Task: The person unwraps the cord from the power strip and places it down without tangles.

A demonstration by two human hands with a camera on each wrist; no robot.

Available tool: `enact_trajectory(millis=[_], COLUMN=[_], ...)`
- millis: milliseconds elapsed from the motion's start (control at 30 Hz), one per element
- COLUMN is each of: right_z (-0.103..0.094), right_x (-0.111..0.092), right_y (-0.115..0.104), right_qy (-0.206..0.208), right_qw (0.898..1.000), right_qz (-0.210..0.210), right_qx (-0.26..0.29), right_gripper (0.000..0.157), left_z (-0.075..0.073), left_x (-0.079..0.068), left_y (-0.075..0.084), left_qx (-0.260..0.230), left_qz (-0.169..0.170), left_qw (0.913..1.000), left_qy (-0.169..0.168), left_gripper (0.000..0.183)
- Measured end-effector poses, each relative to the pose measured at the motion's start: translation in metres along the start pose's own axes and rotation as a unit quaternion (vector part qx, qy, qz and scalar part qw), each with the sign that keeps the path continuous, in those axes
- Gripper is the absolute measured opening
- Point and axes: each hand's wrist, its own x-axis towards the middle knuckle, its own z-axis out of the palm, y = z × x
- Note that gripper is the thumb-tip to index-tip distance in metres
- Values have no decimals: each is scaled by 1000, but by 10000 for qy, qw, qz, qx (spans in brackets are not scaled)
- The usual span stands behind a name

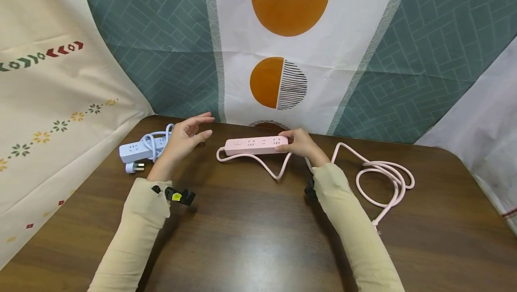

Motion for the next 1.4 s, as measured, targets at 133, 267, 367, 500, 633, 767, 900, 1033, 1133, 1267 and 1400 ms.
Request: enact_trajectory(millis=[133, 267, 367, 500, 633, 767, 900, 1033, 1133, 1267, 1400], right_z=[0, 0, -1, 1, 3, 5, 4, 3, 3, 2, 1], right_x=[1, 2, 3, 7, 9, 10, 8, 5, 3, 0, -4], right_y=[1, 3, 3, 3, 2, 0, 1, 3, 3, 0, -4], right_qy=[-64, -195, -325, -526, -652, -645, -597, -535, -444, -276, -238], right_qw=[9998, 9993, 9986, 9968, 9948, 9937, 9935, 9950, 9965, 9975, 9984], right_qz=[168, 327, 389, 484, 556, 614, 682, 607, 406, 173, 111], right_qx=[-68, -62, -137, -346, -551, -683, -693, -583, -578, -626, -509], right_gripper=[48, 48, 47, 50, 51, 51, 54, 56, 56, 53, 51], left_z=[1, 1, 0, -1, -4, -11, -22, -40, -56, -77, -96], left_x=[1, 1, 0, 0, 0, 1, 0, -3, -7, -13, -21], left_y=[-1, -2, -2, -1, -3, -4, -5, -7, -9, -13, -16], left_qx=[-148, -241, -264, -343, -365, -150, 145, 413, 731, 1095, 1230], left_qz=[-7, -159, -296, -341, -423, -604, -805, -1078, -1245, -1378, -1499], left_qw=[9999, 9996, 9992, 9988, 9984, 9980, 9966, 9933, 9895, 9842, 9802], left_qy=[15, -24, -50, -47, -71, -70, -86, -77, -5, 166, 394], left_gripper=[34, 39, 40, 41, 42, 43, 45, 48, 50, 52, 55])
